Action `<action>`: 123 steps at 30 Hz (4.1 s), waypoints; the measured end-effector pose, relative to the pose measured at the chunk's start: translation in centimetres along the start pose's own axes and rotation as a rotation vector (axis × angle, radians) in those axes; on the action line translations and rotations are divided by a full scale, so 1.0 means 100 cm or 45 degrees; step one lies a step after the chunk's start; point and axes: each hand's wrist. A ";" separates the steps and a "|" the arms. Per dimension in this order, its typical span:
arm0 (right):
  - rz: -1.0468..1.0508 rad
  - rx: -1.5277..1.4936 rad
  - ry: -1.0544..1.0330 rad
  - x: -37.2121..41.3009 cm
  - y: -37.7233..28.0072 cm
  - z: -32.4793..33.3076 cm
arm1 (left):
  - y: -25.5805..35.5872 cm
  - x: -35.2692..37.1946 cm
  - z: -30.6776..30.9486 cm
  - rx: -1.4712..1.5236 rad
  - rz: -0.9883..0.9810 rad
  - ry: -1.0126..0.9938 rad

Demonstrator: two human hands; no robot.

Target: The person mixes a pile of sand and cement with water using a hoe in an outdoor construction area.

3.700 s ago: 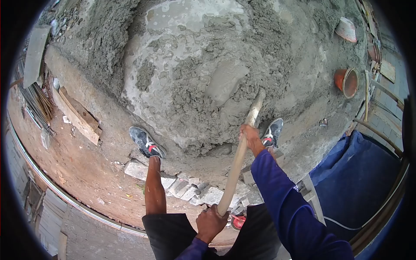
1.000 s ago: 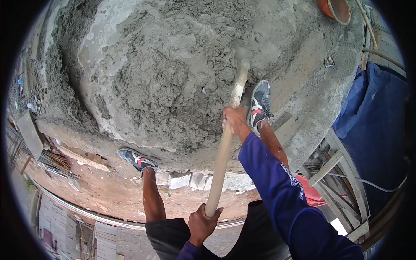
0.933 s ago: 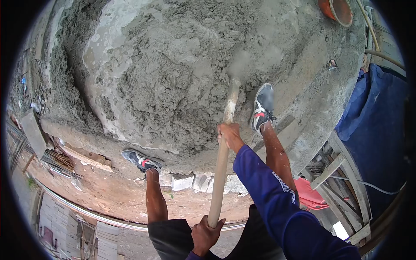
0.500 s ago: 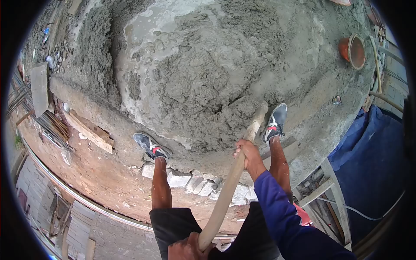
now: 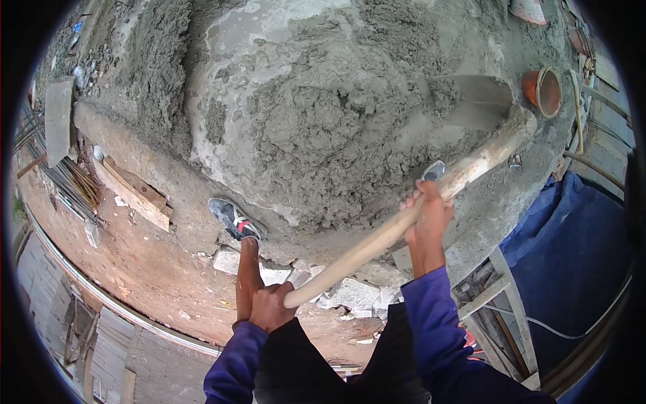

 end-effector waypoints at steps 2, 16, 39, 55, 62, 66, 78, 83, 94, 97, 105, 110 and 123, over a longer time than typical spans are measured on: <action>0.255 0.211 0.056 -0.070 -0.035 0.012 | 0.059 -0.051 -0.063 0.229 -0.061 -0.009; -0.902 0.584 -0.165 -0.093 0.298 0.101 | 0.132 0.074 -0.056 0.143 0.896 -0.180; -0.406 -0.112 -0.022 0.218 0.082 -0.031 | -0.147 0.148 0.133 -0.251 0.062 -0.101; 0.001 0.643 -0.288 -0.091 0.062 -0.169 | 0.027 -0.075 -0.061 0.389 0.495 0.372; 0.192 0.873 -0.343 -0.114 0.051 -0.182 | 0.049 -0.104 -0.063 0.681 0.480 0.293; -0.184 1.151 -0.405 -0.107 0.215 -0.056 | 0.101 0.024 -0.148 0.766 0.826 0.241; -0.031 0.798 -0.252 -0.009 0.036 0.013 | 0.120 0.072 -0.222 0.749 0.578 0.218; 0.495 0.754 -0.182 -0.130 -0.027 -0.103 | 0.081 -0.126 -0.118 0.521 0.206 0.361; -0.055 1.194 -0.223 -0.050 0.238 0.115 | 0.104 0.130 -0.198 0.685 1.093 -0.210; -0.137 0.915 -0.185 -0.004 0.149 0.053 | 0.082 0.089 -0.201 0.648 0.838 0.037; -0.073 0.157 -0.913 -0.070 -0.022 -0.205 | 0.068 -0.102 -0.012 0.201 0.126 0.599; -0.180 0.013 -1.130 -0.091 -0.022 -0.330 | 0.123 -0.217 0.158 -0.134 0.284 0.755; -0.376 0.281 -0.955 -0.052 0.075 -0.184 | 0.142 -0.168 0.065 -0.047 0.499 0.682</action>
Point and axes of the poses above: each hand's wrist, its own x-axis away from the middle knuckle, its own z-axis out of the back of the hand, y = z × x, and after that the axes turned 2 degrees about -z, right-handed
